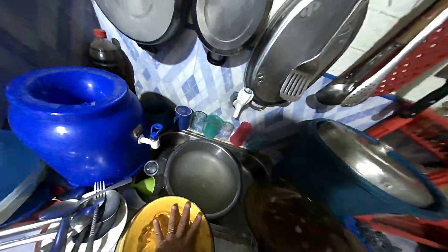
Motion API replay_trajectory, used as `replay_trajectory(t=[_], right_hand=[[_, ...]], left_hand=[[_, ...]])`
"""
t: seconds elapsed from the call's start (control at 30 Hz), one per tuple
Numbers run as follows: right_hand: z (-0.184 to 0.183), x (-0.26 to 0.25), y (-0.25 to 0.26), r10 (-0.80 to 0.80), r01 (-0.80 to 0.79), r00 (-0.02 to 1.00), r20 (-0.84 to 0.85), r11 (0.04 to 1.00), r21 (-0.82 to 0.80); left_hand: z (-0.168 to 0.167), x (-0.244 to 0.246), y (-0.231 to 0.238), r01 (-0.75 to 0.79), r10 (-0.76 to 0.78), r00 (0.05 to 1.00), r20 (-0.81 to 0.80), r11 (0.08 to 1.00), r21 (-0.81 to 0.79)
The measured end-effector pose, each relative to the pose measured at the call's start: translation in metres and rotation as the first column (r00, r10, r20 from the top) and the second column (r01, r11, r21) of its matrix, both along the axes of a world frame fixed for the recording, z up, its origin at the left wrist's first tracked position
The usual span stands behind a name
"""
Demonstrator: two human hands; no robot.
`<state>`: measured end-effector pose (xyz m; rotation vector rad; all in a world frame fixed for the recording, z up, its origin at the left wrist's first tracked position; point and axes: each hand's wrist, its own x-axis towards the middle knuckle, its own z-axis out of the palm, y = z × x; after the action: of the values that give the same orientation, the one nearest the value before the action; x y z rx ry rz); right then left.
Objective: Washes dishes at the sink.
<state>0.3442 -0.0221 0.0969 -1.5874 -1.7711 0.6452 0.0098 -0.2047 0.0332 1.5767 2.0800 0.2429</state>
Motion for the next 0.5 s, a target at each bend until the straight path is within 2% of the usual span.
replay_trajectory(t=[0.07,0.13,0.27,0.4,0.43,0.5], right_hand=[[0.003,-0.055,0.025,0.019,-0.016,0.997,0.071,0.999,-0.052],[-0.010,-0.111,0.053,0.034,-0.026,0.997,0.074,0.994,-0.106],[-0.070,-0.199,0.095,0.022,-0.010,0.996,0.082,0.990,-0.138],[-0.130,-0.256,0.097,-0.106,0.065,0.986,-0.131,0.957,-0.282],[-0.140,-0.265,0.093,-0.166,0.090,0.966,-0.200,0.935,-0.342],[-0.152,-0.274,0.087,-0.297,0.123,0.903,-0.312,0.872,-0.475]], left_hand=[[0.001,0.000,-0.001,-0.006,0.006,1.000,0.022,1.000,0.014],[0.002,0.000,-0.002,-0.014,0.014,0.999,0.029,1.000,0.018],[0.010,-0.005,0.003,0.013,-0.009,0.996,0.084,0.999,-0.052],[0.039,-0.028,0.009,0.107,-0.059,0.962,0.265,0.979,-0.172],[0.046,-0.037,0.010,0.109,-0.054,0.943,0.327,0.982,-0.154],[0.058,-0.055,0.013,-0.023,0.013,0.883,0.469,1.000,0.016]])
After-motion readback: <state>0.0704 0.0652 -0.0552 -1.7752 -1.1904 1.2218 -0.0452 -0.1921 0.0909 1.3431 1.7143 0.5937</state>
